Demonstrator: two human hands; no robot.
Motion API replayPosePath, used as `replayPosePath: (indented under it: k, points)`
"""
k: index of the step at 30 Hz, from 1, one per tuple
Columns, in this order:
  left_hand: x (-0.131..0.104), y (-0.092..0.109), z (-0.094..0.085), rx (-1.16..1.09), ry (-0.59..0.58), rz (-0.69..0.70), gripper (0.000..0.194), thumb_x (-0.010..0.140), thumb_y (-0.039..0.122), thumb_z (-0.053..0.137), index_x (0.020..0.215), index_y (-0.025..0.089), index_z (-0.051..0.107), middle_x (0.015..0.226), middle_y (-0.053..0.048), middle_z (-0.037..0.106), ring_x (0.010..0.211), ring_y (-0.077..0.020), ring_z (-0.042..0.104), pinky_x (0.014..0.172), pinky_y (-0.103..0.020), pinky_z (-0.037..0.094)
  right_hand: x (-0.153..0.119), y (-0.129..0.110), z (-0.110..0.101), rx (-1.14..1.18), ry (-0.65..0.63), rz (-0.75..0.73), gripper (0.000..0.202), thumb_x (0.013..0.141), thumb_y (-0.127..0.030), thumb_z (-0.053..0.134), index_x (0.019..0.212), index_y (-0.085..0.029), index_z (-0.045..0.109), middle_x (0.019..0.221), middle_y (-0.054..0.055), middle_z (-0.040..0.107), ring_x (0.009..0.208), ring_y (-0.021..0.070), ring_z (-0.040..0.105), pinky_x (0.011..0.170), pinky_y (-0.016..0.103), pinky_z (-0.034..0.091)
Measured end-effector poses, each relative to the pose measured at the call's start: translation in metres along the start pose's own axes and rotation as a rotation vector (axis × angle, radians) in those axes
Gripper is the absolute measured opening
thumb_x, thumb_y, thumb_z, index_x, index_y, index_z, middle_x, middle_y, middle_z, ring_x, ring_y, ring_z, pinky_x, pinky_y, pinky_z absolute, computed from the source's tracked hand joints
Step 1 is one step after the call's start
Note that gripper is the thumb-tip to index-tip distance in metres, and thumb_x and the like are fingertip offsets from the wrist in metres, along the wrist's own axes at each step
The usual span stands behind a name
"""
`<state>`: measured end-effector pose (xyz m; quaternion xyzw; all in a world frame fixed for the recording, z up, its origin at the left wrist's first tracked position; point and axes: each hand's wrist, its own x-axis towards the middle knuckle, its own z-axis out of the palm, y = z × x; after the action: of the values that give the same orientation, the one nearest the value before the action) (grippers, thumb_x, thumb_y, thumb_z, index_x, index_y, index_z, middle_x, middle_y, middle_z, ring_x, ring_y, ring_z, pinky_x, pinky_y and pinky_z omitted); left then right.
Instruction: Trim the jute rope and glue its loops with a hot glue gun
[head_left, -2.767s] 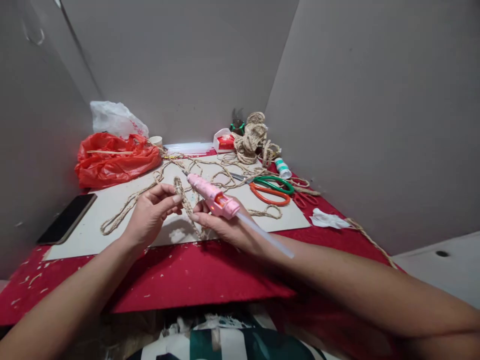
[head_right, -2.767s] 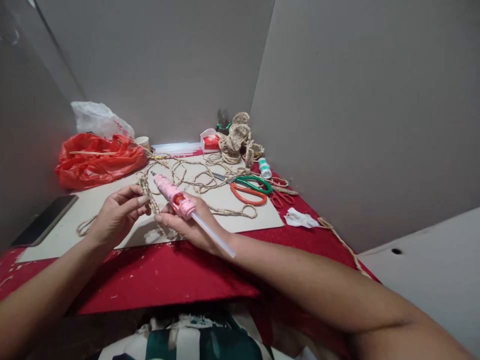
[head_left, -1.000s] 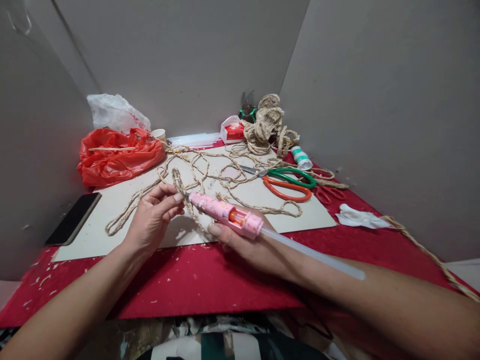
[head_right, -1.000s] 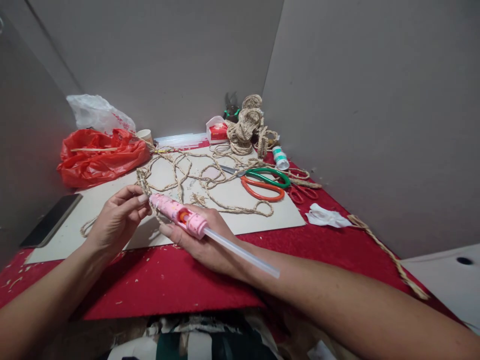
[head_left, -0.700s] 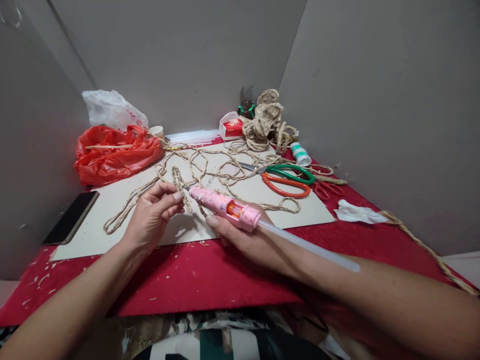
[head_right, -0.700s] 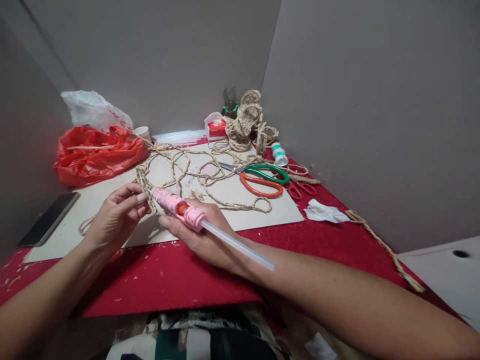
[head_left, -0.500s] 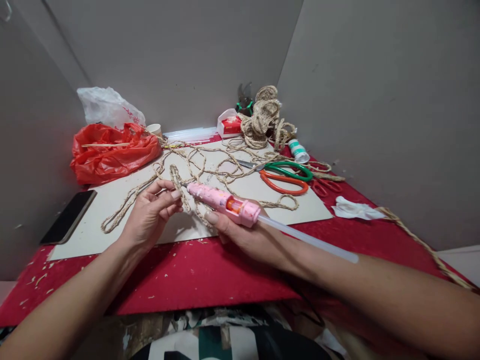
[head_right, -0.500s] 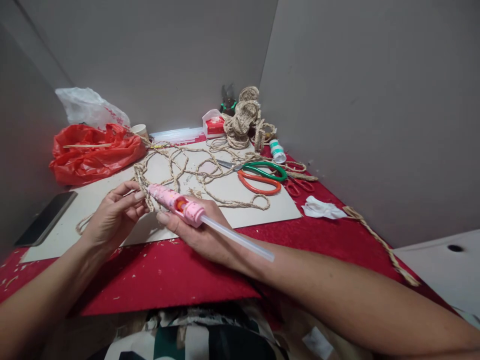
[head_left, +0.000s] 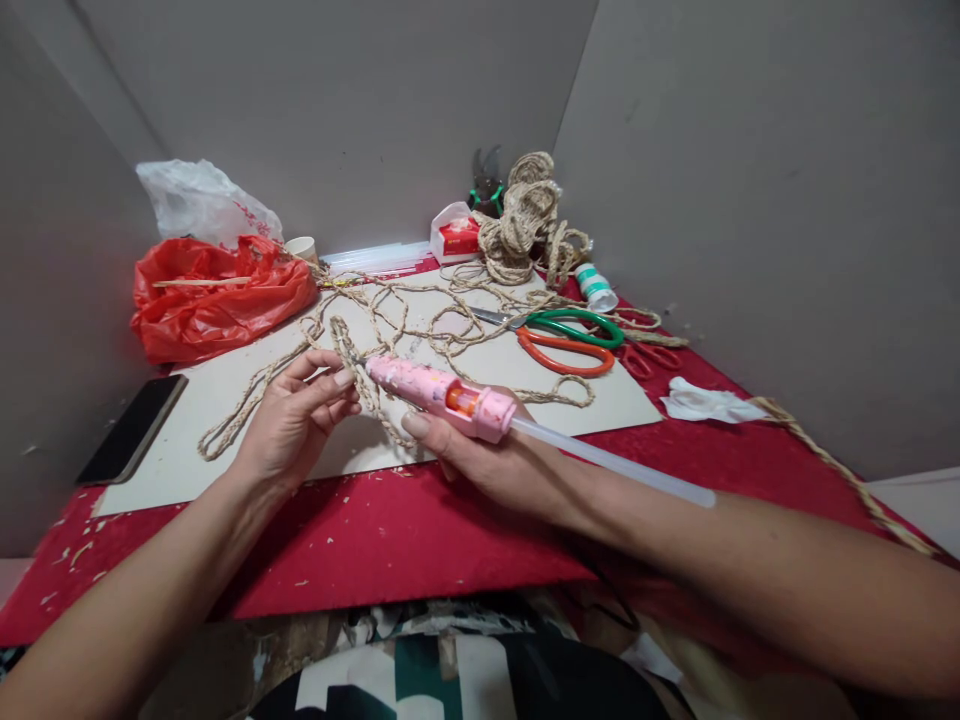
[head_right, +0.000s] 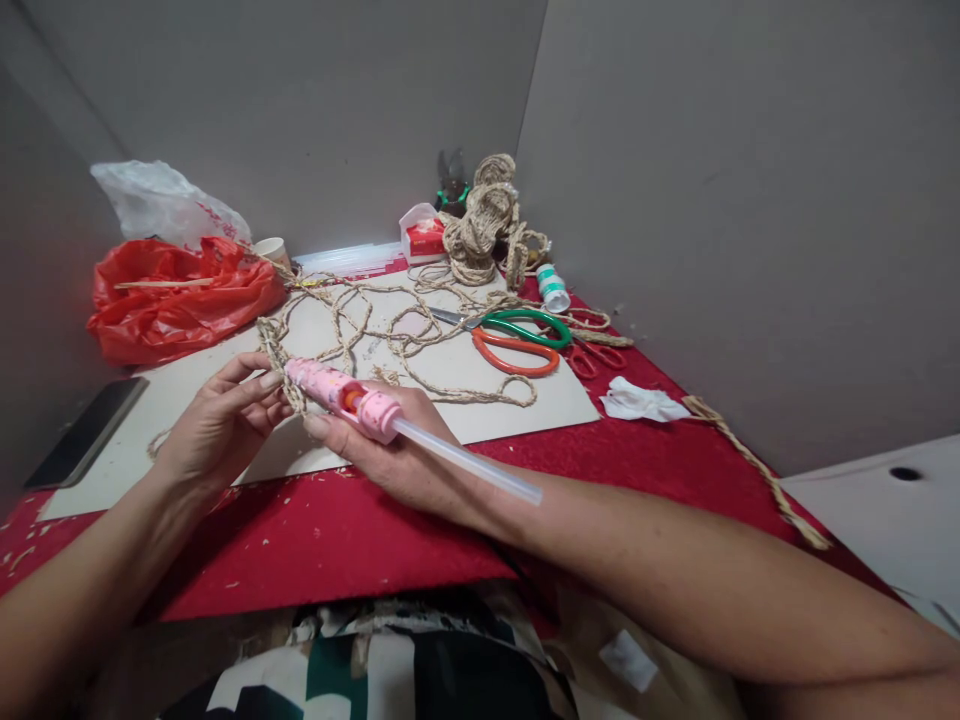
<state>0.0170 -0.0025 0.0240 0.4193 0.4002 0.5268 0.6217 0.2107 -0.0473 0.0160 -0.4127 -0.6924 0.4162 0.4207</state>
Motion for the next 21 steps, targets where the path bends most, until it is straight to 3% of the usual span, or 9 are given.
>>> replayPosePath:
  k: [3,8,12,17,21]
  points:
    - [0.0006,-0.0001,-0.0006,0.004,-0.004,0.003,0.024,0.061,0.014,0.081,0.078,0.016,0.064,0.070,0.002,0.063,0.063,-0.0087,0.059,0.062,-0.020,0.052,-0.0001,0.0005,0.0003,0.003,-0.002,0.014,0.026,0.088,-0.043,0.056,0.084,-0.018,0.063,0.059,-0.003,0.041,0.054,0.0107,0.036,0.052,0.026,0.032]
    - [0.0010,0.0012,-0.0012,0.005,0.009,0.010,0.024,0.061,0.014,0.082,0.078,0.016,0.064,0.071,0.002,0.064,0.063,-0.0084,0.060,0.063,-0.020,0.052,-0.0010,0.0034,0.0017,-0.005,0.041,-0.005,0.035,0.087,-0.045,0.056,0.063,-0.019,0.050,0.054,-0.004,0.039,0.051,0.0095,0.034,0.050,0.026,0.029]
    - [0.0021,0.0011,-0.0018,0.004,0.018,0.025,0.024,0.061,0.014,0.082,0.078,0.016,0.065,0.071,0.002,0.064,0.064,-0.0087,0.061,0.063,-0.020,0.052,-0.0022,0.0032,0.0024,-0.010,0.052,0.001,0.040,0.085,-0.049,0.058,0.059,-0.020,0.047,0.053,-0.003,0.040,0.050,0.0097,0.034,0.048,0.026,0.028]
    - [0.0030,0.0008,-0.0032,0.004,0.017,0.033,0.025,0.060,0.014,0.082,0.079,0.015,0.065,0.073,0.001,0.065,0.066,-0.0096,0.062,0.064,-0.021,0.053,-0.0025,0.0025,0.0025,-0.015,0.041,0.017,0.032,0.086,-0.047,0.058,0.073,-0.019,0.061,0.053,-0.002,0.043,0.052,0.0119,0.041,0.051,0.027,0.034]
    - [0.0034,0.0018,-0.0041,-0.001,0.022,0.044,0.024,0.061,0.013,0.081,0.079,0.015,0.065,0.075,0.001,0.066,0.066,-0.0090,0.062,0.065,-0.020,0.053,-0.0013,0.0052,0.0030,0.030,0.011,-0.013,0.028,0.087,-0.046,0.057,0.089,-0.019,0.068,0.063,0.002,0.055,0.068,0.0189,0.055,0.060,0.030,0.043]
